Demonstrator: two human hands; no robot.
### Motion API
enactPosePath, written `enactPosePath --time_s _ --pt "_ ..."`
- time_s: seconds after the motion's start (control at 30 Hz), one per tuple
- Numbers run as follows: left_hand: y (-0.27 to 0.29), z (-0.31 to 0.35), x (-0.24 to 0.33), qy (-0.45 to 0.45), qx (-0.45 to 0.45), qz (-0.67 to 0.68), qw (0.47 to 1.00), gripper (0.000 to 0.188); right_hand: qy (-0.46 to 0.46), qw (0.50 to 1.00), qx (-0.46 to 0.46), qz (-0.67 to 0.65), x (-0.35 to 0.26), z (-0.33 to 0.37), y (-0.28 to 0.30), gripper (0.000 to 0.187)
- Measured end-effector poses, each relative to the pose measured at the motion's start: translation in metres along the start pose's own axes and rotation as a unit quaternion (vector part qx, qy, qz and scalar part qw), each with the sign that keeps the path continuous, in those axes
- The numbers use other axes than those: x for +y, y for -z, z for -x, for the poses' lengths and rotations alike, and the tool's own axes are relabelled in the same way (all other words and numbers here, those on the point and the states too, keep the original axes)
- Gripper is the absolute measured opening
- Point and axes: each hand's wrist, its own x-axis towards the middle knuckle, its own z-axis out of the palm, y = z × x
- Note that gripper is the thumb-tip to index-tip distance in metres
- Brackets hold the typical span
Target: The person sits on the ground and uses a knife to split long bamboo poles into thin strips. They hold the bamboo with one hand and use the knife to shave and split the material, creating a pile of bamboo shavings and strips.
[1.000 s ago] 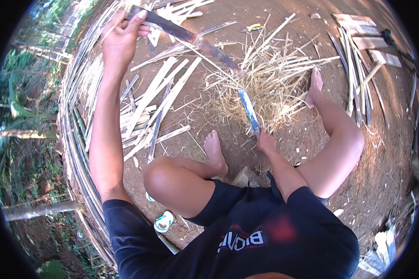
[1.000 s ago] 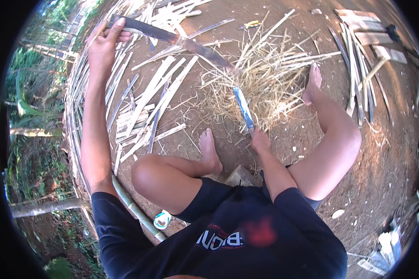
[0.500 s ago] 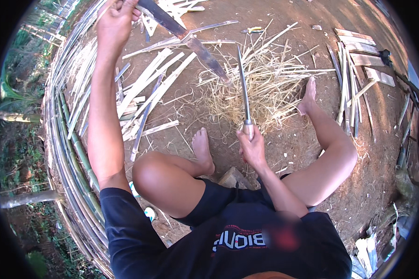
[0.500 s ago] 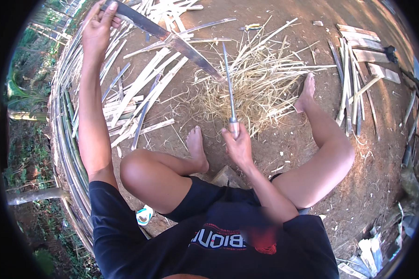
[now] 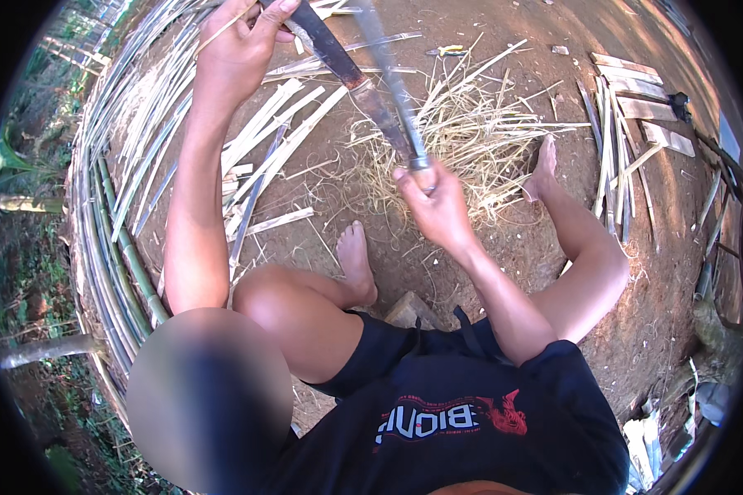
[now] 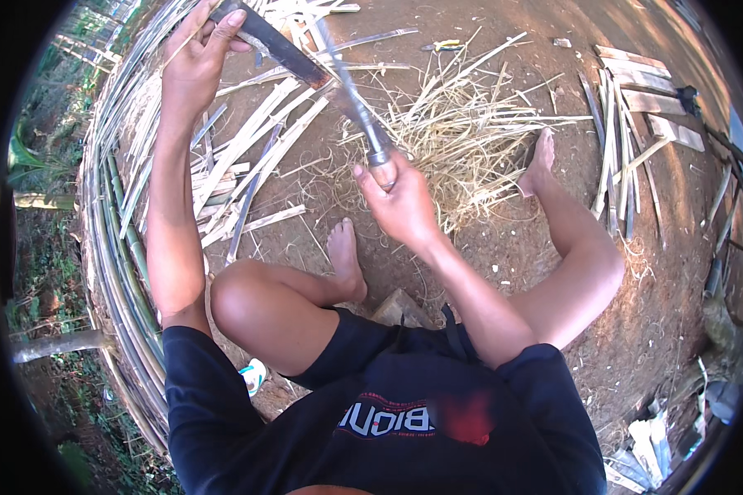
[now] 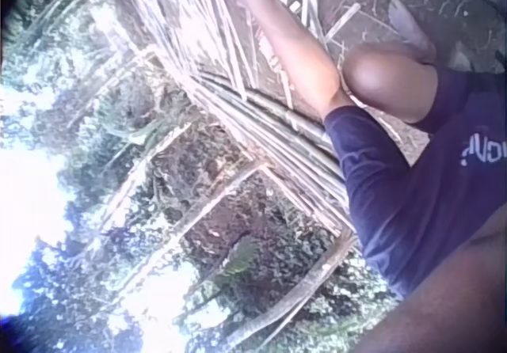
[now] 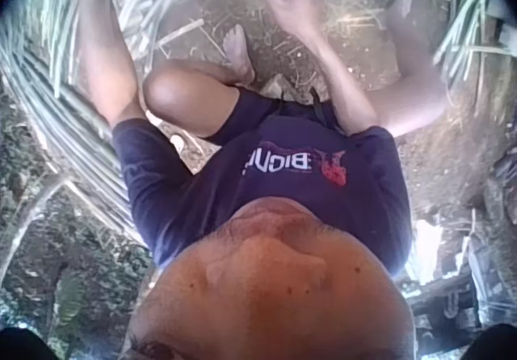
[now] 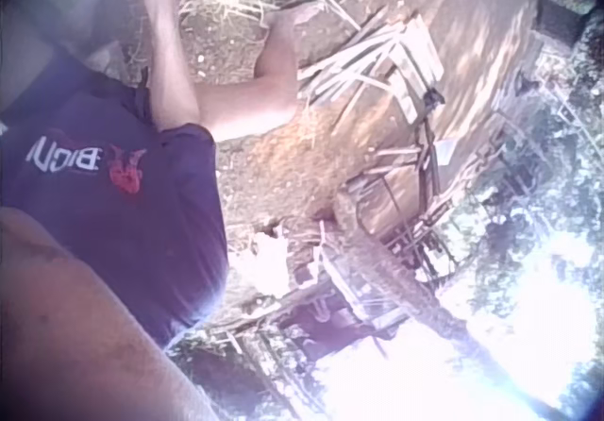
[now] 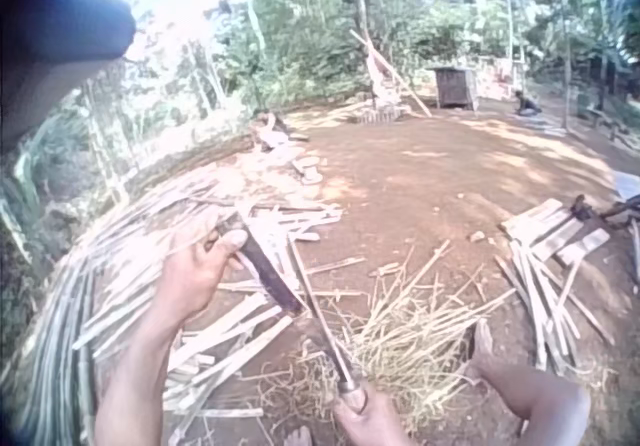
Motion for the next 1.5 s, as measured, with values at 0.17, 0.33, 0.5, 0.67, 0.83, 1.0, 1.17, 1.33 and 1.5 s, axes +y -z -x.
enactPosePath --time_s 0.17,0.33,0.5,0.67,0.83,1.0,1.17,1.33,1.5 --pt "0.005 0.012 0.003 0.026 -0.008 -0.026 0.999 0.023 -0.014 0.999 -0.029 -0.030 -0.012 0.018 0.012 0.027" --pt "-0.011 0.015 0.023 -0.030 0.013 -0.054 0.998 0.025 -0.063 0.997 -0.042 0.012 -0.022 0.009 0.018 0.023" --pt "0.004 0.018 0.011 -0.024 -0.044 -0.097 0.994 0.030 0.007 0.998 -0.041 -0.050 -0.032 0.017 0.028 0.025" --pt "-0.002 0.023 0.013 -0.014 -0.053 -0.089 0.994 0.028 -0.113 0.991 -0.067 0.033 -0.009 0.014 0.028 0.026" --pt "-0.006 0.024 0.026 -0.036 -0.020 -0.080 0.996 0.018 0.014 0.998 -0.025 -0.055 -0.034 0.024 0.026 0.023" --pt "-0.015 0.031 0.036 0.009 -0.007 -0.004 1.000 0.019 -0.093 0.990 -0.062 0.086 -0.005 0.015 0.030 0.017" --pt "-0.011 0.030 0.025 -0.107 -0.014 -0.056 0.993 0.018 0.028 0.999 -0.013 0.007 -0.019 0.025 0.022 0.017" --pt "-0.012 0.026 0.041 -0.043 -0.012 -0.058 0.997 0.020 -0.119 0.984 -0.080 0.109 -0.006 0.015 0.031 0.022" --pt "-0.010 0.029 0.028 0.001 -0.044 -0.017 0.999 0.022 -0.022 0.994 -0.009 0.107 -0.006 0.024 0.016 0.020"
